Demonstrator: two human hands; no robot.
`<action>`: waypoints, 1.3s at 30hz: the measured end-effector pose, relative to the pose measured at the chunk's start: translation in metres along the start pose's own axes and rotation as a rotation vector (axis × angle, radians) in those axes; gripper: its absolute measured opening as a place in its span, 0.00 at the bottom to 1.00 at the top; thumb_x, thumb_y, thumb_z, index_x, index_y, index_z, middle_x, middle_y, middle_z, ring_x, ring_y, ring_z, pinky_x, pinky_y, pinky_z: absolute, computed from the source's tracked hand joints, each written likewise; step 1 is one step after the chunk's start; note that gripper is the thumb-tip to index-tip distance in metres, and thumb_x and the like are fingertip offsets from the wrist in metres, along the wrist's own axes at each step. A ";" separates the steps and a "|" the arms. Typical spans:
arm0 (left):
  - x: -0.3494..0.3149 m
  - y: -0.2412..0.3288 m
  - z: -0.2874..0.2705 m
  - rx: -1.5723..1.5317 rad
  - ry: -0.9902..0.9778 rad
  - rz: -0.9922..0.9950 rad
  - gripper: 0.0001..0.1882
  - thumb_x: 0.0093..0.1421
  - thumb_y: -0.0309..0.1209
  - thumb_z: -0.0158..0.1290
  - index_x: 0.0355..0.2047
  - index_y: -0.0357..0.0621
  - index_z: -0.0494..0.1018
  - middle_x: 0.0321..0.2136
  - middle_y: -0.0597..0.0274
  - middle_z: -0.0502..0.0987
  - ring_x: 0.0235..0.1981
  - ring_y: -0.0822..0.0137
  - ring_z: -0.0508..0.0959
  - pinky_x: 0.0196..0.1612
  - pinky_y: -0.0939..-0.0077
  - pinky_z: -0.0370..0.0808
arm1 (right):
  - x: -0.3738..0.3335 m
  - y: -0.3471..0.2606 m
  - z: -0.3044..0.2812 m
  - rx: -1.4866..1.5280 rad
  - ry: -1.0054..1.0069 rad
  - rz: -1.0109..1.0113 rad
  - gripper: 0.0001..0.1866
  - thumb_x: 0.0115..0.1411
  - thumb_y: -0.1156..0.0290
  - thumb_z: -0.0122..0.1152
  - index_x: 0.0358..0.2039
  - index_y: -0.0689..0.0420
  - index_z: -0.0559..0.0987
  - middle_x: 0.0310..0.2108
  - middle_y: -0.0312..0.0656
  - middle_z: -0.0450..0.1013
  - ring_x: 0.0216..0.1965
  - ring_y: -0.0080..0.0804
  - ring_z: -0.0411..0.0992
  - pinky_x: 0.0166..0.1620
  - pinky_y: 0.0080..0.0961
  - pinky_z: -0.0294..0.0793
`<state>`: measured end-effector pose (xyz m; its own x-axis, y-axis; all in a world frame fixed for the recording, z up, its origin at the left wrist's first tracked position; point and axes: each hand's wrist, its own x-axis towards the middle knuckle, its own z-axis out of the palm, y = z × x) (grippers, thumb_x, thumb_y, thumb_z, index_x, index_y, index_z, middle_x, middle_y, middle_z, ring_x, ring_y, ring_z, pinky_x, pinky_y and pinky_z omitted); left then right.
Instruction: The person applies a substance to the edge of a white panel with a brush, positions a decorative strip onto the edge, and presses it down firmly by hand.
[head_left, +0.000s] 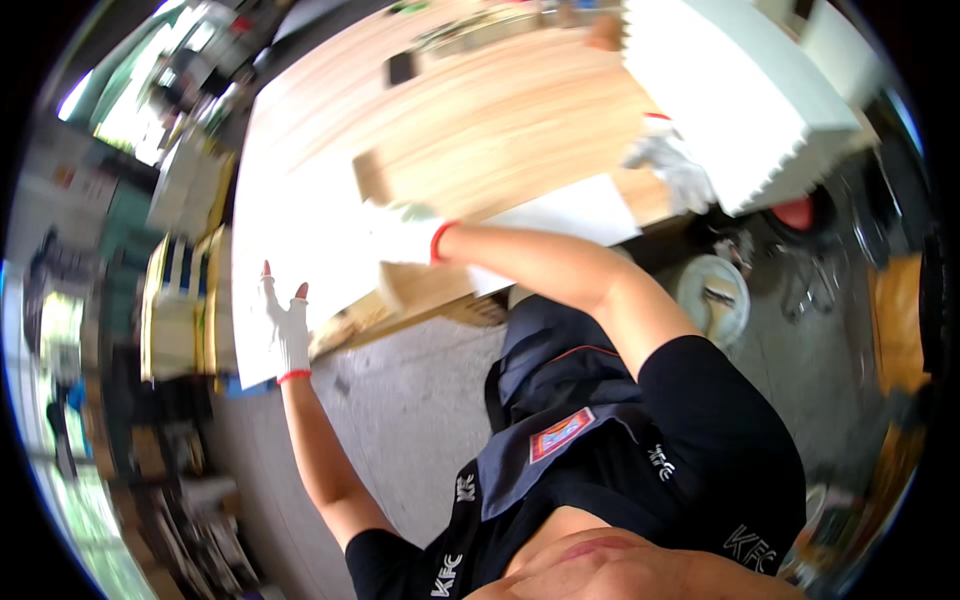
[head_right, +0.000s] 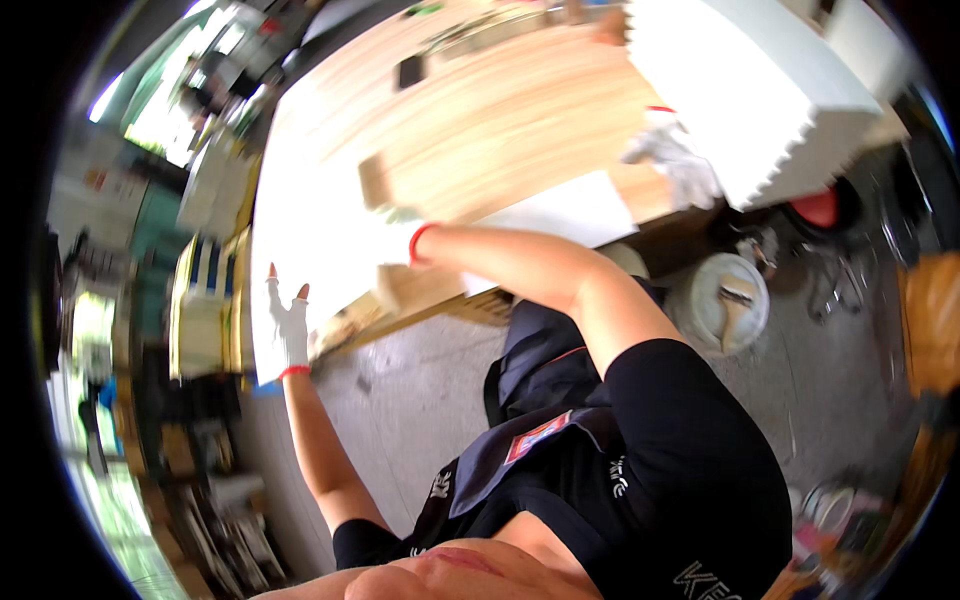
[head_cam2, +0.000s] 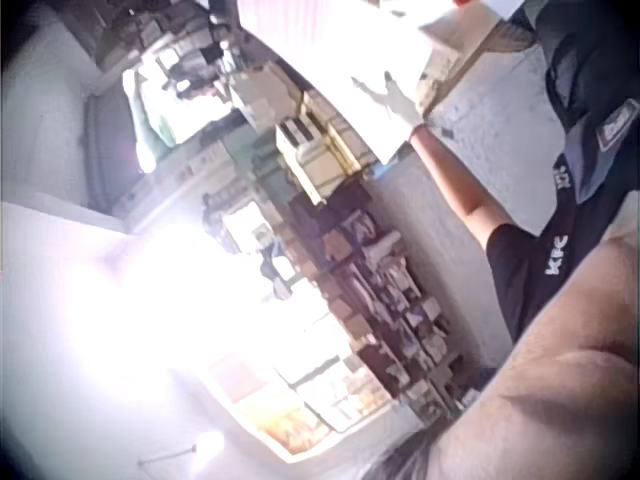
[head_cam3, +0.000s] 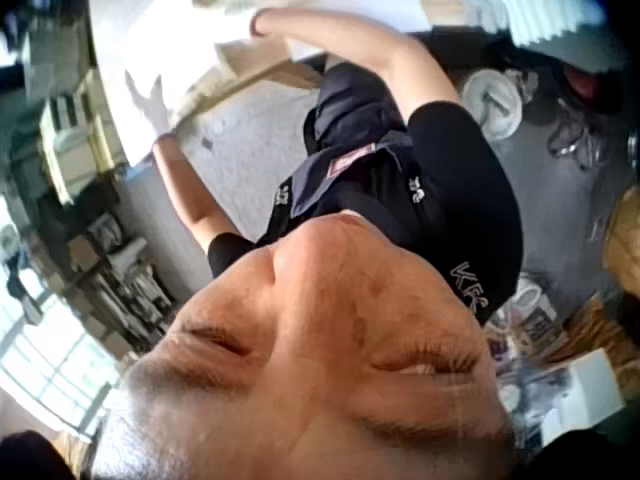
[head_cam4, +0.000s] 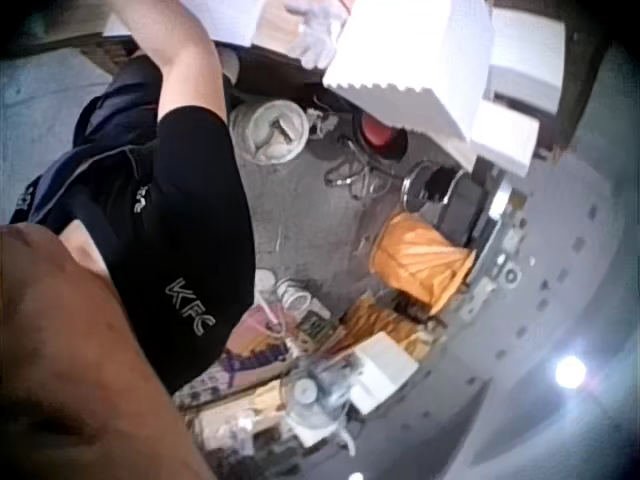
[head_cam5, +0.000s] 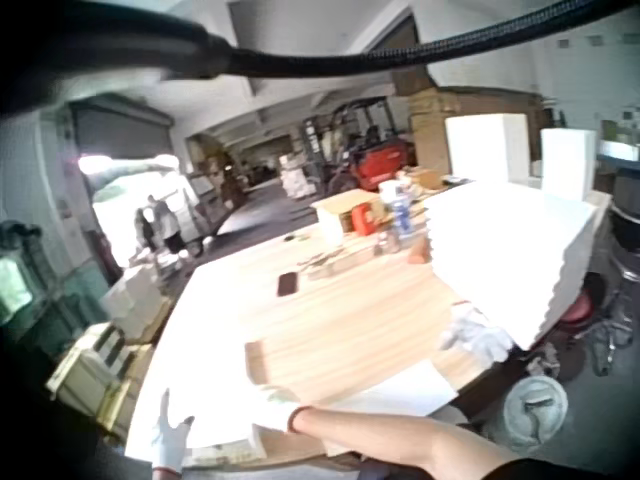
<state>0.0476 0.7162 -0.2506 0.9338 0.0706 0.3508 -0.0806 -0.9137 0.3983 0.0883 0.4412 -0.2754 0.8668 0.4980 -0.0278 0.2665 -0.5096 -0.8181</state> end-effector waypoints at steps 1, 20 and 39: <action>0.007 0.021 0.007 -0.294 0.037 0.183 0.38 0.57 0.23 0.59 0.68 0.47 0.59 0.64 0.48 0.66 0.67 0.53 0.62 0.65 0.57 0.64 | -0.028 -0.034 -0.007 0.022 -0.057 -0.006 0.28 0.68 0.45 0.46 0.55 0.55 0.70 0.43 0.53 0.75 0.41 0.43 0.75 0.47 0.37 0.74; -0.043 0.582 0.088 -1.245 -1.212 -0.196 0.22 0.71 0.46 0.44 0.48 0.38 0.69 0.42 0.53 0.75 0.31 0.61 0.74 0.32 0.70 0.77 | -0.342 0.086 -0.049 0.065 0.320 0.230 0.24 0.64 0.47 0.56 0.48 0.54 0.77 0.37 0.46 0.80 0.41 0.44 0.79 0.45 0.36 0.75; 0.001 0.651 0.115 -1.202 -1.130 0.421 0.17 0.67 0.31 0.47 0.51 0.32 0.67 0.49 0.45 0.74 0.44 0.51 0.80 0.48 0.62 0.80 | -0.368 0.099 -0.009 0.252 0.243 0.337 0.19 0.64 0.59 0.61 0.52 0.53 0.77 0.31 0.38 0.77 0.27 0.22 0.74 0.35 0.24 0.74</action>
<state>0.0366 0.0754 -0.0883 0.5018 -0.8621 0.0704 -0.0726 0.0392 0.9966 -0.2004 0.2008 -0.3410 0.9686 0.1410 -0.2046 -0.1301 -0.4136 -0.9011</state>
